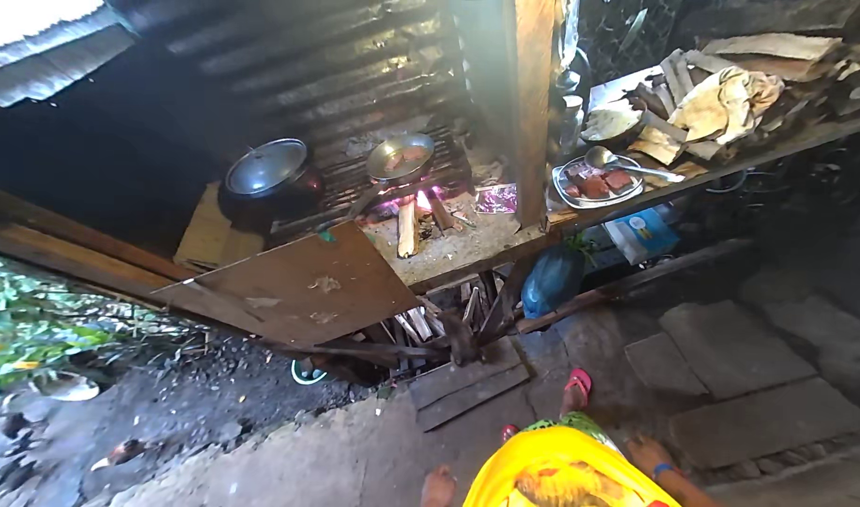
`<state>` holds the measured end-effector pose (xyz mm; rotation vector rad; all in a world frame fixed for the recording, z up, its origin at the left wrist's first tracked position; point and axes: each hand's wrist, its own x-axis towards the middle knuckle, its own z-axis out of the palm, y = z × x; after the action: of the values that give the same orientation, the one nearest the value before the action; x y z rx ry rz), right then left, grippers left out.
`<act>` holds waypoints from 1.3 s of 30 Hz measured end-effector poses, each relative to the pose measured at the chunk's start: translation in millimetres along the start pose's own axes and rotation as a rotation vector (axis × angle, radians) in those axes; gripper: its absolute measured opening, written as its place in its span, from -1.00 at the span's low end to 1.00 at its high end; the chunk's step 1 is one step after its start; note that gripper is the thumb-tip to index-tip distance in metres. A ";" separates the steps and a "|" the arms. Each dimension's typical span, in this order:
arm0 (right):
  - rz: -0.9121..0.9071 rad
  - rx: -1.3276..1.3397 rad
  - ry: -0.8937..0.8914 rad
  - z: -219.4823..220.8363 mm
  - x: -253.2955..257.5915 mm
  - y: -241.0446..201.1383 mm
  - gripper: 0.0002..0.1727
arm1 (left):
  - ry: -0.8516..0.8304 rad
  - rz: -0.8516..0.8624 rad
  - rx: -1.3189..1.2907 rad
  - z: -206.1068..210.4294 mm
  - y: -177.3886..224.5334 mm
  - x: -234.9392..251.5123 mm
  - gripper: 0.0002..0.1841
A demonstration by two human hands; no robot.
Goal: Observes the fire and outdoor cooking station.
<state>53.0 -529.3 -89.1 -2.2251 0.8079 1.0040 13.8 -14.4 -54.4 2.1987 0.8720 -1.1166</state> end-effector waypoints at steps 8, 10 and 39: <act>0.002 -0.029 -0.092 4.1 9.3 7.4 -0.38 | 0.003 -0.003 0.009 0.0 0.9 5.5 -0.57; 0.002 -0.017 -0.086 3.7 8.6 7.3 -0.39 | 0.005 -0.004 -0.001 -0.2 1.8 4.3 -0.57; 0.002 -0.028 -0.071 -14.2 -25.4 -6.2 -0.45 | -0.022 0.008 -0.052 9.8 -5.5 2.2 -0.55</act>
<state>50.2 -527.6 -59.6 -2.1991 0.7691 1.0955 5.8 -16.9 -62.2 2.1417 0.8730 -1.1000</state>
